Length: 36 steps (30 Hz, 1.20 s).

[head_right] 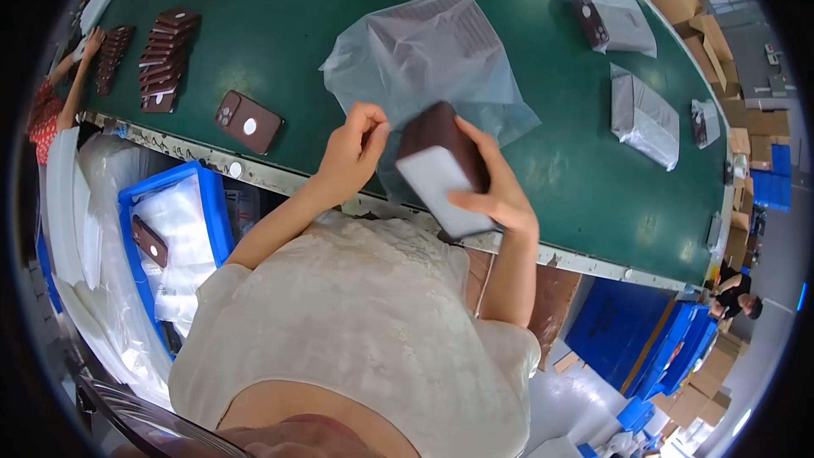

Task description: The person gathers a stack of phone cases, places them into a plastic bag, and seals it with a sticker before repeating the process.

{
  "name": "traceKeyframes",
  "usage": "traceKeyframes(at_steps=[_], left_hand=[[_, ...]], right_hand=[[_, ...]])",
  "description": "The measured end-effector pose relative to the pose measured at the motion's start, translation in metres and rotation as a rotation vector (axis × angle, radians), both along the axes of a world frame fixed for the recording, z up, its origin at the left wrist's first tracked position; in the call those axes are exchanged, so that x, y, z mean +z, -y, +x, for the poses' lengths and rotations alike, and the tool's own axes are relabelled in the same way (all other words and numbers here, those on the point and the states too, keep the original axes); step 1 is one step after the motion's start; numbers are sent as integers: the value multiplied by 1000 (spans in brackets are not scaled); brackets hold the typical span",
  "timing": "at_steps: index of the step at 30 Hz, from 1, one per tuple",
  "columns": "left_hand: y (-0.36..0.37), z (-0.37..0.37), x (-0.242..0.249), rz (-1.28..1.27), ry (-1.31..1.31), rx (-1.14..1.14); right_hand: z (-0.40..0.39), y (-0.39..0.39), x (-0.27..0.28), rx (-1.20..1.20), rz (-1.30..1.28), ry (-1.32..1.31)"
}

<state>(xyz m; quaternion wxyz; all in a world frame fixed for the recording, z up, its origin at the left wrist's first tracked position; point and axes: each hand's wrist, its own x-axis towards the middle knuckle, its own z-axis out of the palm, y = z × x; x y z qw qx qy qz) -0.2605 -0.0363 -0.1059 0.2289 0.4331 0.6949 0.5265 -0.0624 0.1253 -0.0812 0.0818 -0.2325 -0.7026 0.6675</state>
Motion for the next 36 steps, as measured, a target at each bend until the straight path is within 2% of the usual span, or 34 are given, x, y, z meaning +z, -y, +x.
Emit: traceKeyframes(at_steps=[2, 4, 5, 6, 9, 12, 16, 20, 24, 26, 28, 33, 36], left_hand=[[-2, 0, 7, 11, 85, -1], [-1, -2, 6, 80, -229, 80], [0, -4, 5, 116, -387, 129], [1, -4, 5, 113, -391, 132], [6, 1, 0, 249, -667, 45], [4, 11, -13, 274, -605, 10], [12, 2, -41, 217, -494, 11], [28, 1, -58, 125, -439, 75], [30, -5, -77, 65, -473, 116], [31, -4, -82, 50, -484, 111], [29, -9, -81, 78, -475, -14], [35, -2, -61, 211, -380, -190], [39, -7, -71, 140, -366, -122]], right_hand=[[-19, 9, -8, -12, 91, -24], [-37, 14, -14, 6, 292, -56], [-42, 15, -16, 6, 292, -64], [-47, 17, -20, -16, 368, -12], [-60, 32, -26, -63, 512, 96], [-79, 56, -20, -191, 896, 220], [-102, 66, -48, -229, 992, 223], [-86, 77, -37, -217, 1147, 178], [-40, 78, -52, -276, 964, 163], [-39, 84, -77, -327, 881, 111], [-47, 86, -92, -452, 711, -22], [-82, 74, -88, -509, 843, -78], [-105, 75, -108, -533, 734, -47]])
